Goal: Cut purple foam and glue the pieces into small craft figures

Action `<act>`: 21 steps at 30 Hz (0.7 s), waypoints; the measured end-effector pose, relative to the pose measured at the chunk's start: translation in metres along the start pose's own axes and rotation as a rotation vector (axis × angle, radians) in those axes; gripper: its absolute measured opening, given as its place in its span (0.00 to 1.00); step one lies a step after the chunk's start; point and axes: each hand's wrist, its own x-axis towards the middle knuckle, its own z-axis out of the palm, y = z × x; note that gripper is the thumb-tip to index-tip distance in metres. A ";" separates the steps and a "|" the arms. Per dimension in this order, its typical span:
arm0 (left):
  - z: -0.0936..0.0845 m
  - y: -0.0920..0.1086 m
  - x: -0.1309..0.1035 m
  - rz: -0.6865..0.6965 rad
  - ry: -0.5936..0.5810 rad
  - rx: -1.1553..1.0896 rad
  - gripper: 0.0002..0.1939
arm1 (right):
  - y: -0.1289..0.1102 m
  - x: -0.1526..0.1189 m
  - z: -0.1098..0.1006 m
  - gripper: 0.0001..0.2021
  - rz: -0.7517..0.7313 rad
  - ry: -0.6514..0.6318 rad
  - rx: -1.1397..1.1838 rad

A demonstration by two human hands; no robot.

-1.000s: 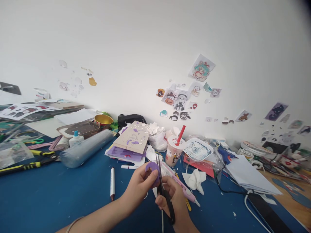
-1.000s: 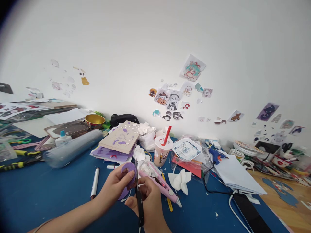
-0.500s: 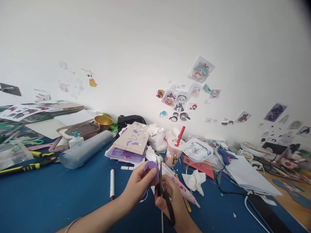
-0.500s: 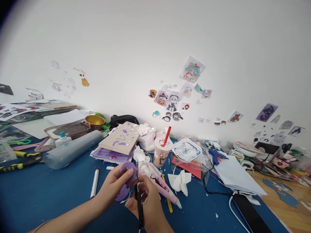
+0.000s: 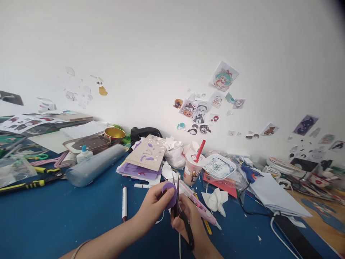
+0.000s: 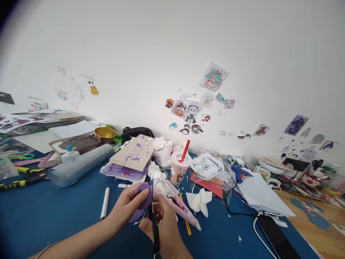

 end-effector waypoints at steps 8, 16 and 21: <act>0.001 0.003 -0.002 -0.014 0.068 0.036 0.17 | -0.006 -0.003 0.003 0.33 0.042 -0.017 0.014; 0.001 0.002 -0.001 0.029 0.066 0.075 0.16 | -0.011 -0.004 0.006 0.32 0.023 0.023 -0.014; 0.000 0.002 -0.002 0.064 0.058 0.093 0.16 | -0.009 -0.005 0.006 0.32 0.023 0.051 -0.057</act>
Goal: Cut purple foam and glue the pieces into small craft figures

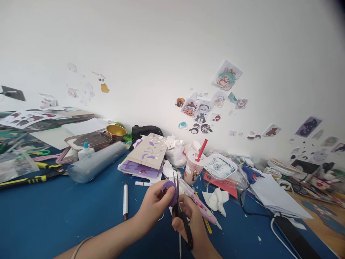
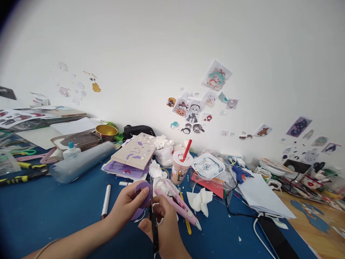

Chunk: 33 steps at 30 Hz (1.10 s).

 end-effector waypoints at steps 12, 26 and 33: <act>-0.004 -0.001 0.001 0.062 -0.017 0.116 0.14 | -0.005 -0.001 -0.001 0.33 0.026 -0.046 -0.005; -0.004 -0.001 -0.002 0.095 -0.041 0.094 0.14 | 0.010 -0.001 -0.007 0.34 0.057 -0.055 0.006; -0.006 -0.002 0.000 0.124 -0.050 0.173 0.14 | -0.003 -0.001 -0.002 0.36 0.083 -0.048 0.028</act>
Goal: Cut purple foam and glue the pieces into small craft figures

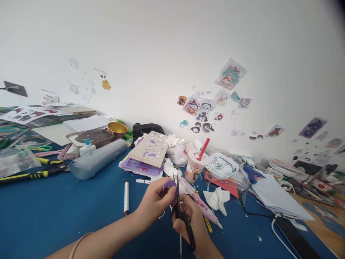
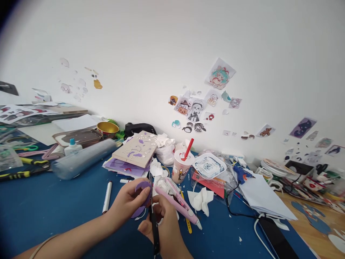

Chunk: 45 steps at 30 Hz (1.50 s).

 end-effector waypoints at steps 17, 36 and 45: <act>-0.001 0.000 0.001 0.006 -0.022 -0.147 0.14 | 0.010 -0.001 0.004 0.34 0.006 0.170 0.036; -0.010 0.001 0.006 -0.079 -0.189 -0.210 0.18 | 0.003 0.000 -0.001 0.35 -0.026 -0.037 0.004; -0.012 -0.003 0.009 -0.056 -0.274 -0.242 0.17 | 0.000 0.000 0.000 0.35 -0.009 -0.023 0.026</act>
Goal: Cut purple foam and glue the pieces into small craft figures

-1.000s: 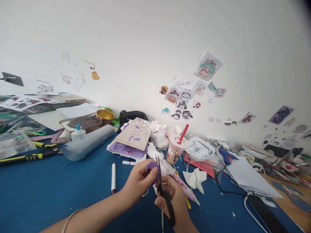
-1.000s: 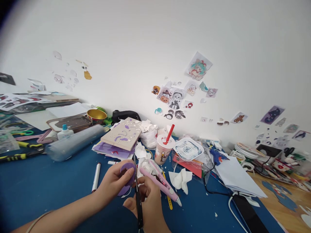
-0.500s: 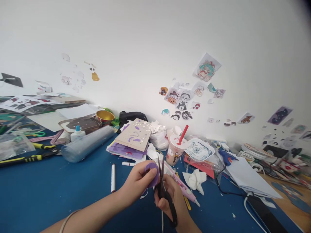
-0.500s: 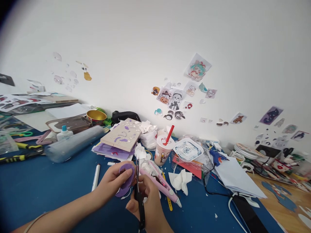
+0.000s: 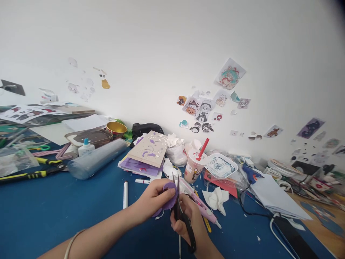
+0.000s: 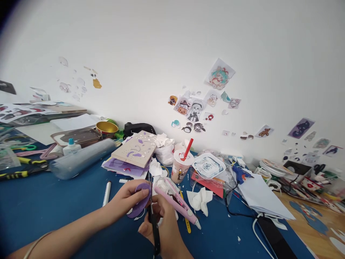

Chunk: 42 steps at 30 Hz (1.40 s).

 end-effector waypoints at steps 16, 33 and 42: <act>0.002 0.002 -0.004 -0.039 0.019 -0.058 0.18 | 0.012 0.000 0.002 0.36 -0.025 0.139 -0.021; -0.003 0.002 -0.001 -0.020 -0.056 -0.029 0.22 | 0.000 -0.001 0.003 0.33 -0.011 -0.017 -0.001; -0.003 0.001 -0.002 -0.056 -0.072 -0.072 0.21 | 0.000 0.000 0.005 0.34 0.029 0.090 -0.006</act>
